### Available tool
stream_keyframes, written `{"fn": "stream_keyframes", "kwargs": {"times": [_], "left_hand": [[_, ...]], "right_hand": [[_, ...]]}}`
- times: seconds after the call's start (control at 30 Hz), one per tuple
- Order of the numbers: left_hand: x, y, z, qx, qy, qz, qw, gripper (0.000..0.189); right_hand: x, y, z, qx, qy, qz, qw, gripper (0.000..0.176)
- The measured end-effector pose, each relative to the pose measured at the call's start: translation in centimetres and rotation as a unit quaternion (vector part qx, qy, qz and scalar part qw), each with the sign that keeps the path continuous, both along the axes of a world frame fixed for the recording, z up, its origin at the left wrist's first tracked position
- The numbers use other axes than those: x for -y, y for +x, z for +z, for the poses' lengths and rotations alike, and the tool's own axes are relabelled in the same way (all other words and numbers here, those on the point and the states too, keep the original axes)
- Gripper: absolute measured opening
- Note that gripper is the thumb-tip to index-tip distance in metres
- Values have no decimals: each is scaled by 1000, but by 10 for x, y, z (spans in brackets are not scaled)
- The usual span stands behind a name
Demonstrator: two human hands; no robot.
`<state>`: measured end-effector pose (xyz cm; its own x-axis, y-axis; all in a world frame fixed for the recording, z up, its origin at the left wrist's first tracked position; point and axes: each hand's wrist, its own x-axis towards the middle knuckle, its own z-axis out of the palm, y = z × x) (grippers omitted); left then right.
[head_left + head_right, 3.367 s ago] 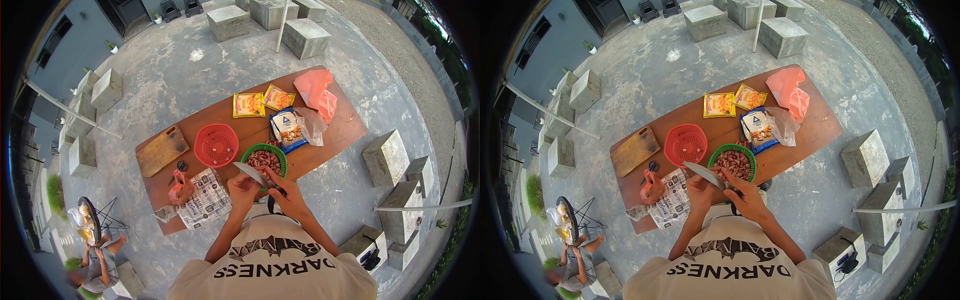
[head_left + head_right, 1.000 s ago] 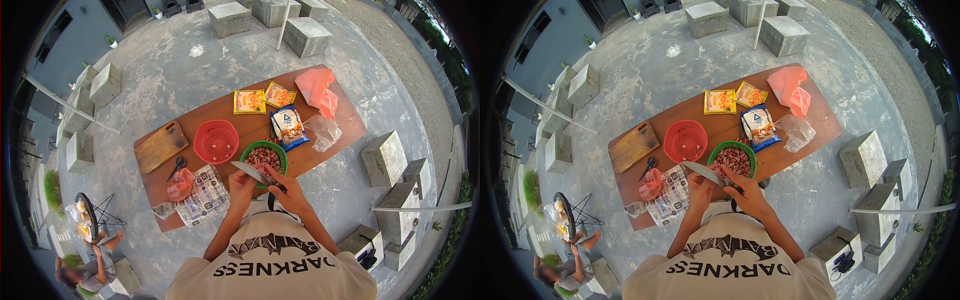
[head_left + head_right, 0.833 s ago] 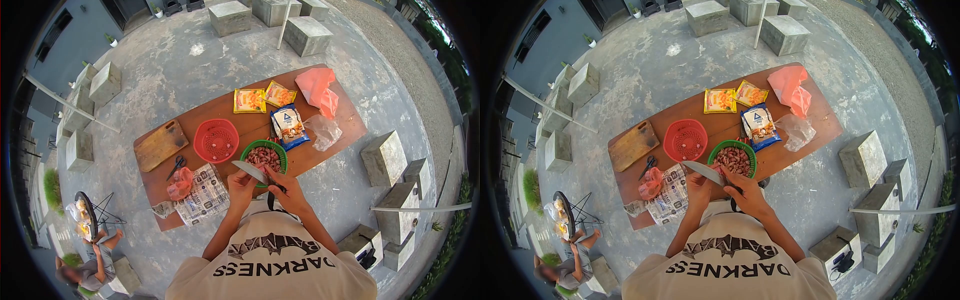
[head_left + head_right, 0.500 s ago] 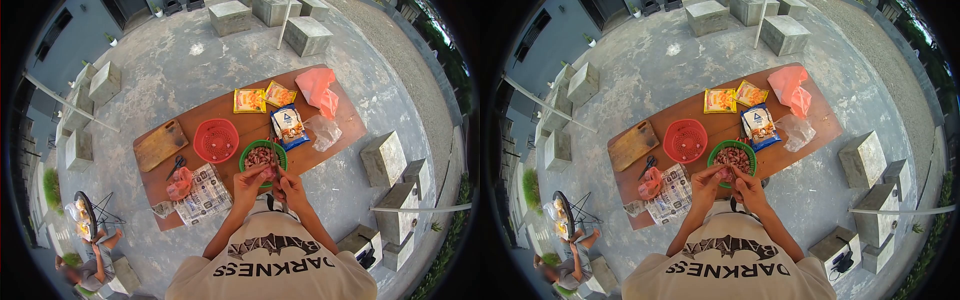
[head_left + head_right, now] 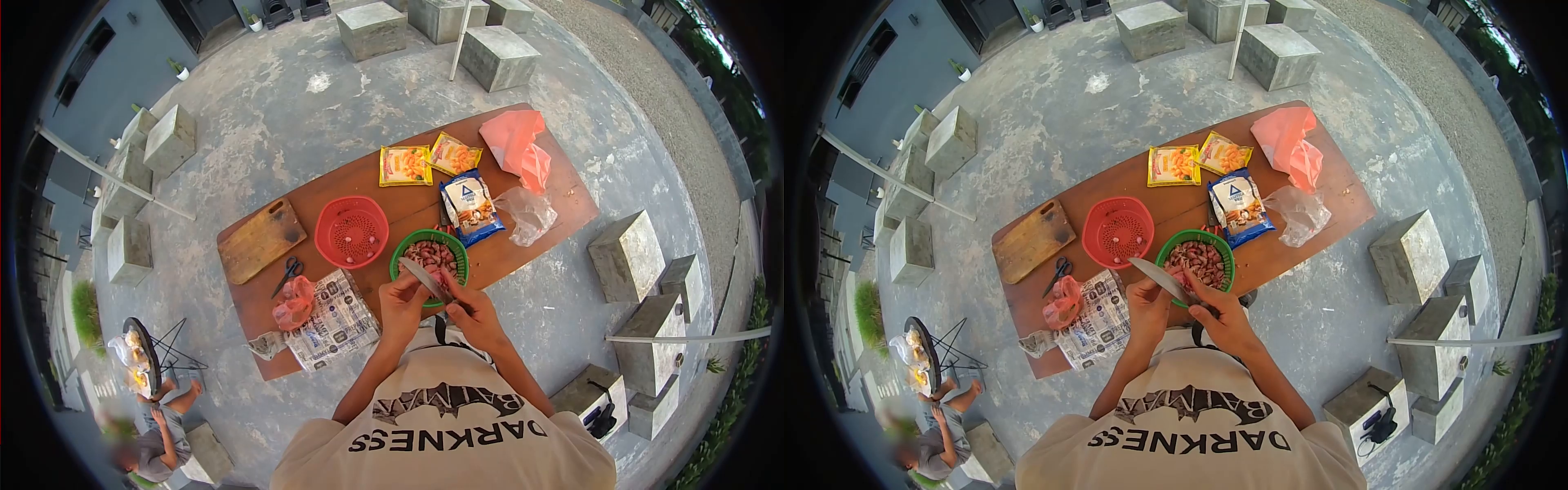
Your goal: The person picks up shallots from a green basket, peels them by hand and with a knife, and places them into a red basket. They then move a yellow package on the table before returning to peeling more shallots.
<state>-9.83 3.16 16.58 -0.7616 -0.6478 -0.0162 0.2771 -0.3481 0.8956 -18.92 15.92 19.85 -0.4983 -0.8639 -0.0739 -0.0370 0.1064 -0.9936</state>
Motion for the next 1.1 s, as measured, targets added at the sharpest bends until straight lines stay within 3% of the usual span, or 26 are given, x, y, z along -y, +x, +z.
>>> {"fn": "stream_keyframes", "kwargs": {"times": [0.4,0.47,0.5,0.53,0.57,0.6,0.8,0.97,1.03,1.1], "left_hand": [[-6,-7,11,-31,-80,53,995,16],[-6,-9,11,-23,-77,41,996,17],[-7,-10,11,-15,-73,29,997,18],[-7,-10,11,-15,-74,30,997,18],[-8,-11,10,-37,10,19,999,21],[-8,-11,9,-57,94,7,994,23],[-2,-11,1,-115,209,-61,969,23],[-6,-13,2,-82,171,-44,981,22],[-7,-12,1,-63,135,-34,988,22],[-5,-9,-4,-97,198,-82,972,23]], "right_hand": [[5,4,-18,-83,-93,-60,990,47],[1,7,-19,145,-74,-83,983,45],[0,8,-20,145,-74,-83,983,45],[0,8,-23,215,-105,-73,968,46],[1,7,-24,284,-136,-64,947,47],[1,6,-24,284,-137,-64,947,47],[1,3,-17,375,-152,-21,914,52],[0,7,-28,282,-119,-53,950,53],[1,5,-21,312,-127,-53,940,51],[1,3,-18,342,-136,-53,928,50]]}}
